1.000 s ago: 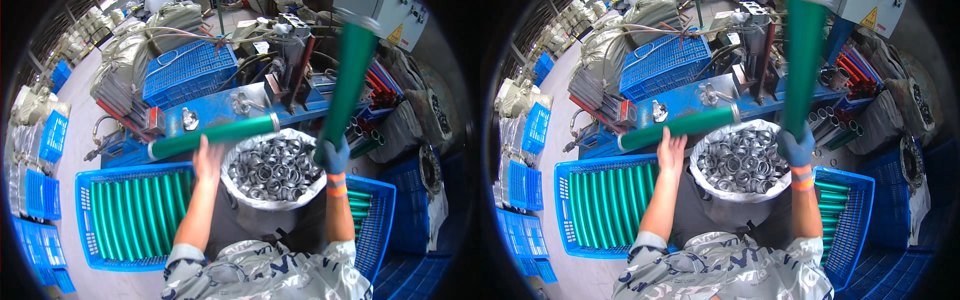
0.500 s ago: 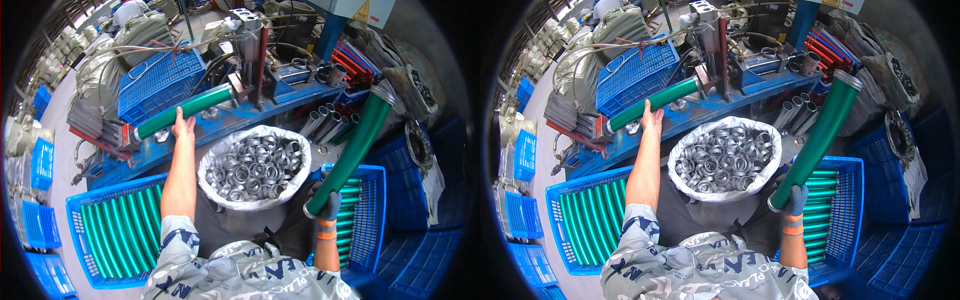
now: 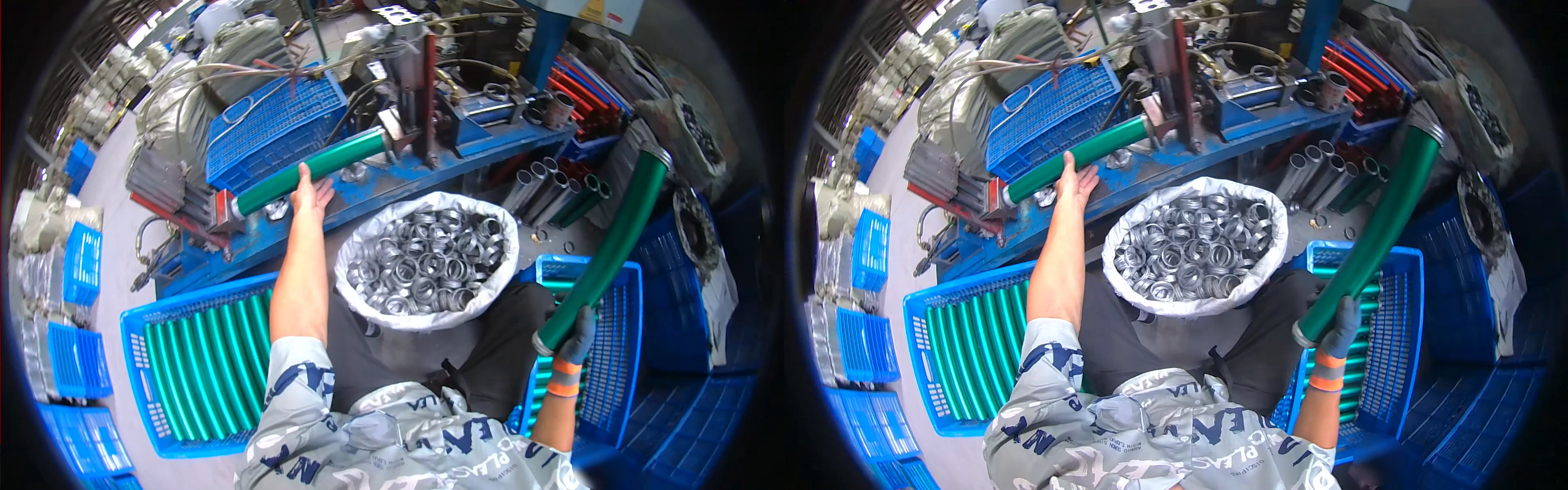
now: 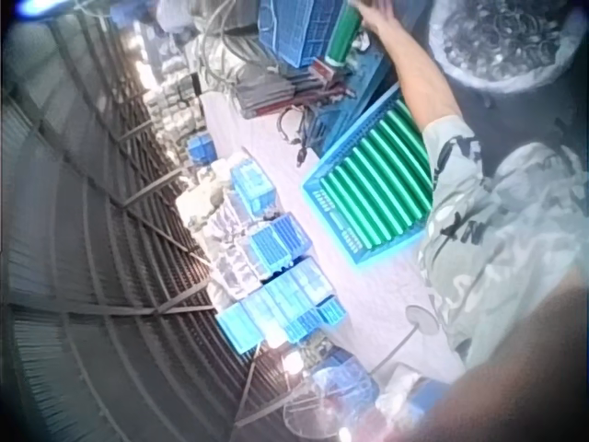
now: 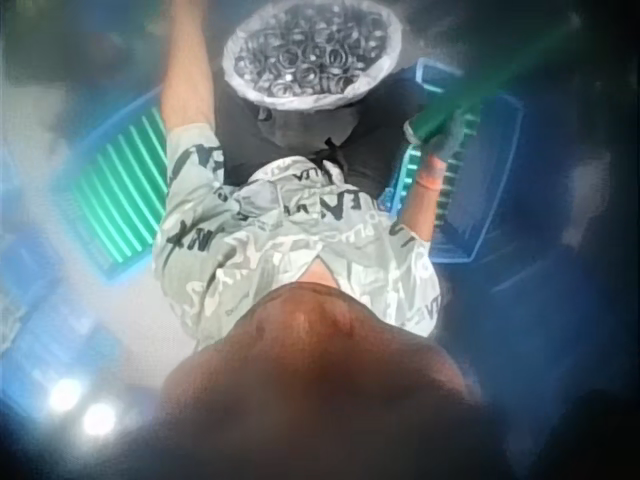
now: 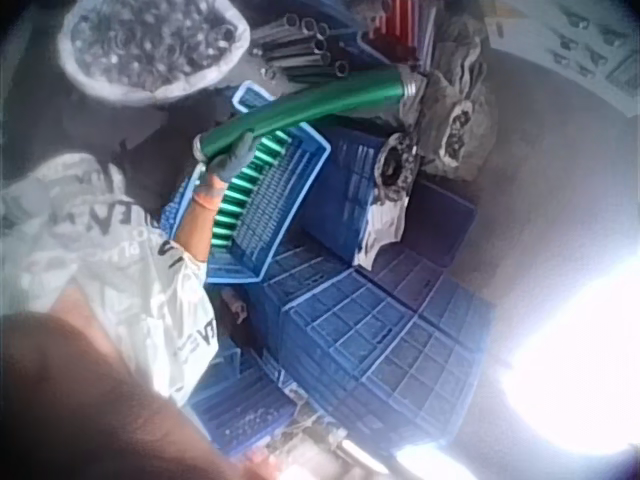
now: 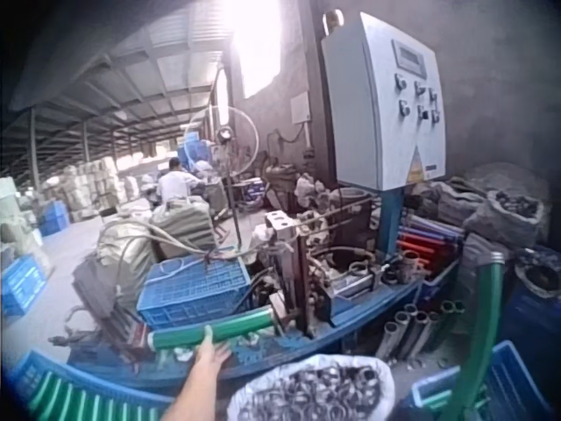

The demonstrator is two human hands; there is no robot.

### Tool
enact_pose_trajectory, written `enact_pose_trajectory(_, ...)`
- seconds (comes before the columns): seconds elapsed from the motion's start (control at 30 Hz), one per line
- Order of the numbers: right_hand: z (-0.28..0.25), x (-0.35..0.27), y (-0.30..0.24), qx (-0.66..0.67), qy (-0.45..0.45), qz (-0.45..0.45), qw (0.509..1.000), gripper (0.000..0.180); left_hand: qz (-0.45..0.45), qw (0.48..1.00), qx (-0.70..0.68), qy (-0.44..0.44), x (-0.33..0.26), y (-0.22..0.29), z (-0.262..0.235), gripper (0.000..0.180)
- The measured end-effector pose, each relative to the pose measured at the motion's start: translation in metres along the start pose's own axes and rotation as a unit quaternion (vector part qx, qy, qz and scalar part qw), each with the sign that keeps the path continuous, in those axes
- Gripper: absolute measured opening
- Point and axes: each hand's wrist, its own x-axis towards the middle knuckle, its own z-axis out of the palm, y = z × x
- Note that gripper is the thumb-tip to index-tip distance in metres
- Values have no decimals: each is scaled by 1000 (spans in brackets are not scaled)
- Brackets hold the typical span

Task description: Fitting metal rings onto the ends of green plastic tubes and organizing them into blue crates.

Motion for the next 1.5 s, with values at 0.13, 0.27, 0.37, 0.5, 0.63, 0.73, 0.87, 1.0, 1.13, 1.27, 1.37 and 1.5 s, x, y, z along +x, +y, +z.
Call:
enact_pose_trajectory(0.13,-51,-23,-31,-60,124,-96,986,49,0,1000,14,-7,8,5,-21,94)
enact_pose_trajectory(0.27,-237,-63,-8,-242,243,-105,933,47,-50,998,24,-31,10,-50,33,101)
enact_pose_trajectory(0.37,-266,-57,65,-276,242,-28,930,46,-21,995,-25,-94,60,20,-63,117)
enact_pose_trajectory(0.5,-362,-104,122,-357,392,135,837,60,-7,991,65,-115,17,-45,-54,94)
enact_pose_trajectory(0.63,-403,-114,158,-298,442,262,805,71,33,978,173,-116,-79,-91,-56,74)
enact_pose_trajectory(0.73,-400,-79,184,-301,362,371,801,78,73,969,220,-82,-119,-70,-85,68)
enact_pose_trajectory(0.87,-410,-35,212,-293,343,352,820,81,97,967,234,-27,-146,-64,-132,60)
enact_pose_trajectory(1.0,-392,-6,239,-248,270,380,850,80,175,926,333,28,-160,-46,-195,53)
enact_pose_trajectory(1.13,-355,11,241,-473,200,416,750,90,279,772,561,104,-214,-20,-309,58)
enact_pose_trajectory(1.27,-359,30,211,-641,92,369,667,82,317,512,761,244,-275,-61,-402,74)
enact_pose_trajectory(1.37,-326,89,154,-616,217,197,731,73,133,488,796,333,-318,-119,-443,86)
enact_pose_trajectory(1.5,-128,140,90,-276,184,-145,932,35,235,470,807,270,-351,-120,-508,78)
